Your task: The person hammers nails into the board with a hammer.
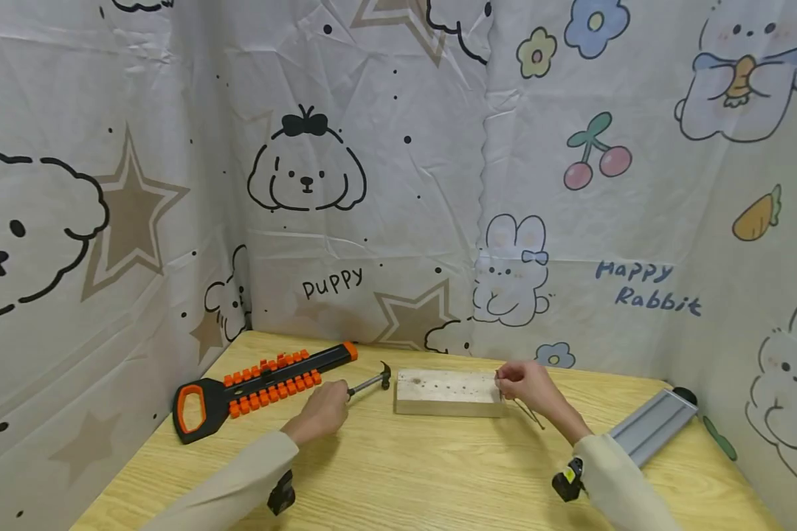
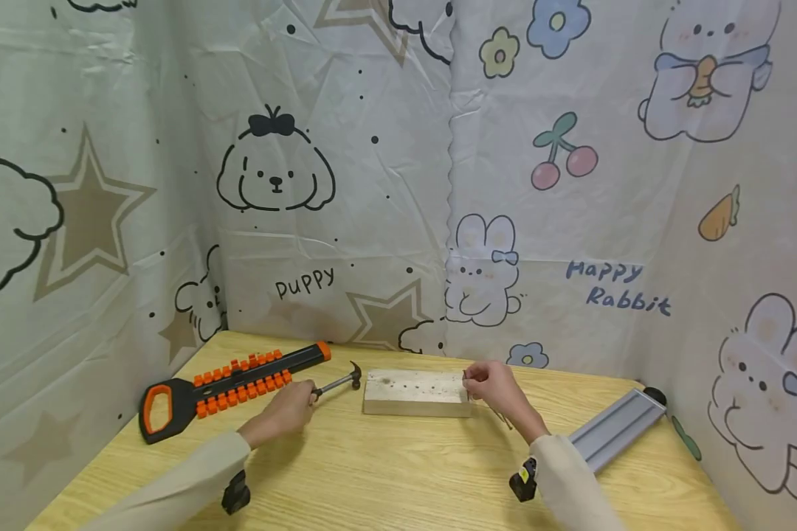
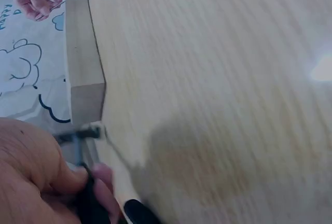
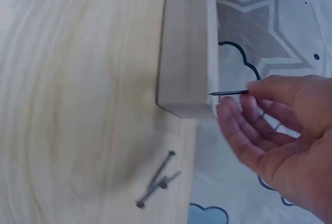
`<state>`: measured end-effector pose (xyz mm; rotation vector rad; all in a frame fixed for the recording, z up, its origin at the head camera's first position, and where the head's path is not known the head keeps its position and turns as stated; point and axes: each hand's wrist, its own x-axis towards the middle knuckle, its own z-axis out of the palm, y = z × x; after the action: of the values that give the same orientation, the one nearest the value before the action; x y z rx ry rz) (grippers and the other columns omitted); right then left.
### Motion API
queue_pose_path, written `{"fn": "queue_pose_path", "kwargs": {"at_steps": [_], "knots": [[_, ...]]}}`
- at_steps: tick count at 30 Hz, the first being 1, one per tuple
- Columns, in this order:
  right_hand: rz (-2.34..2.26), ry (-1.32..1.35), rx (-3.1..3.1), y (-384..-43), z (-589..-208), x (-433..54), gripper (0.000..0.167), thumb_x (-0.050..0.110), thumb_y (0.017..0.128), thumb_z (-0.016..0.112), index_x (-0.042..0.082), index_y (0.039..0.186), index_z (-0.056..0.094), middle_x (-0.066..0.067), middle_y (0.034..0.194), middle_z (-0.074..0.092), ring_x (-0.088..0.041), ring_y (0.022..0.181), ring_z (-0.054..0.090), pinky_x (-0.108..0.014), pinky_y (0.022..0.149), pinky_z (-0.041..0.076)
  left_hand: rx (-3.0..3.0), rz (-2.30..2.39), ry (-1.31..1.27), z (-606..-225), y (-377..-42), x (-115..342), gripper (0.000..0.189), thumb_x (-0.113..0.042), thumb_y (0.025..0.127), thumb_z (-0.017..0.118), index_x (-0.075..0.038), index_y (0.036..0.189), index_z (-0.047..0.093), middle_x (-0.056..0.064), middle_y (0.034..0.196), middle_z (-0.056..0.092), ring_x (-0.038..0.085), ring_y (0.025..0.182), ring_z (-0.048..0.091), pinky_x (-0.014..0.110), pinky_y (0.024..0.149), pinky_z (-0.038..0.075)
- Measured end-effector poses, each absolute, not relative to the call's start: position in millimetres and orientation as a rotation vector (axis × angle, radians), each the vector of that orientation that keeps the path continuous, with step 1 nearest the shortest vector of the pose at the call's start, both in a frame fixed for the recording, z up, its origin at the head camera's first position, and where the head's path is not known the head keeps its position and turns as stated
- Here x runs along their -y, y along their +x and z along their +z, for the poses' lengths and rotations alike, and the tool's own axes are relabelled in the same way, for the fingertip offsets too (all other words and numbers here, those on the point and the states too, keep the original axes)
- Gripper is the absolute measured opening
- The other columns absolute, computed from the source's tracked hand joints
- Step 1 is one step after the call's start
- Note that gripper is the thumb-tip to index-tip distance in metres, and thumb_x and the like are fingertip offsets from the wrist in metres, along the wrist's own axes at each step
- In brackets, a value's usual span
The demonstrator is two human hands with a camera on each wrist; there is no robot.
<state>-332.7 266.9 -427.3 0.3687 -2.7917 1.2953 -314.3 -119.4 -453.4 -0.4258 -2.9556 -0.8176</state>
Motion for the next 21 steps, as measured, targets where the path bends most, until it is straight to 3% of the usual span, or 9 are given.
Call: {"fn": "queue_pose_path", "kwargs": {"at_steps": [3, 5, 12, 17, 21], "knots": [[1.28, 0.368, 2.756, -337.0, -432.1, -262.2, 0.012, 0.004, 0.1, 0.069, -0.007, 0.104, 0.072, -0.014, 0.09, 0.073, -0.021, 0.078, 0.068, -0.035, 0.069, 0.059, 2.886, -0.959, -0.511, -454.9, -315.2, 120.6, 0.007, 0.008, 0.102, 0.057, 0.008, 0.098, 0.062, 0.01, 0.078, 0.06, 0.015, 0.061, 0.046, 0.026, 0.052, 0.037], [1.265, 0.357, 2.741, -338.5, -433.7, -260.5, 0.015, 0.006, 0.1, 0.069, -0.006, 0.107, 0.073, -0.013, 0.093, 0.074, -0.018, 0.08, 0.067, -0.032, 0.069, 0.057, 2.877, -1.054, -0.541, -453.3, -315.7, 122.2, 0.009, 0.005, 0.105, 0.055, 0.009, 0.103, 0.062, 0.011, 0.08, 0.06, 0.015, 0.061, 0.046, 0.026, 0.053, 0.037], [1.4, 0.336, 2.659, -339.3, -430.8, -250.0, 0.02, 0.009, 0.102, 0.068, -0.006, 0.115, 0.073, -0.023, 0.105, 0.075, -0.023, 0.087, 0.073, -0.042, 0.078, 0.062, 2.825, -1.228, -0.68, -443.8, -319.6, 135.0, 0.014, 0.0, 0.105, 0.058, 0.006, 0.094, 0.065, 0.009, 0.078, 0.061, 0.013, 0.064, 0.048, 0.025, 0.059, 0.039], [1.533, 0.364, 2.578, -342.0, -435.6, -234.4, 0.023, 0.006, 0.102, 0.068, -0.011, 0.116, 0.071, -0.027, 0.109, 0.073, -0.032, 0.092, 0.074, -0.039, 0.08, 0.063, 2.732, -1.447, -0.754, -440.6, -321.1, 137.4, 0.016, 0.0, 0.106, 0.057, 0.011, 0.102, 0.069, 0.022, 0.085, 0.069, 0.029, 0.073, 0.069, 0.037, 0.066, 0.059], [1.57, 0.387, 2.555, -344.8, -441.3, -220.0, 0.024, 0.008, 0.102, 0.069, -0.01, 0.117, 0.071, -0.024, 0.11, 0.075, -0.033, 0.095, 0.075, -0.039, 0.082, 0.063, 2.674, -1.489, -0.755, -439.5, -323.3, 135.3, 0.016, 0.003, 0.105, 0.057, 0.011, 0.102, 0.07, 0.027, 0.089, 0.071, 0.037, 0.081, 0.074, 0.047, 0.074, 0.062]]}}
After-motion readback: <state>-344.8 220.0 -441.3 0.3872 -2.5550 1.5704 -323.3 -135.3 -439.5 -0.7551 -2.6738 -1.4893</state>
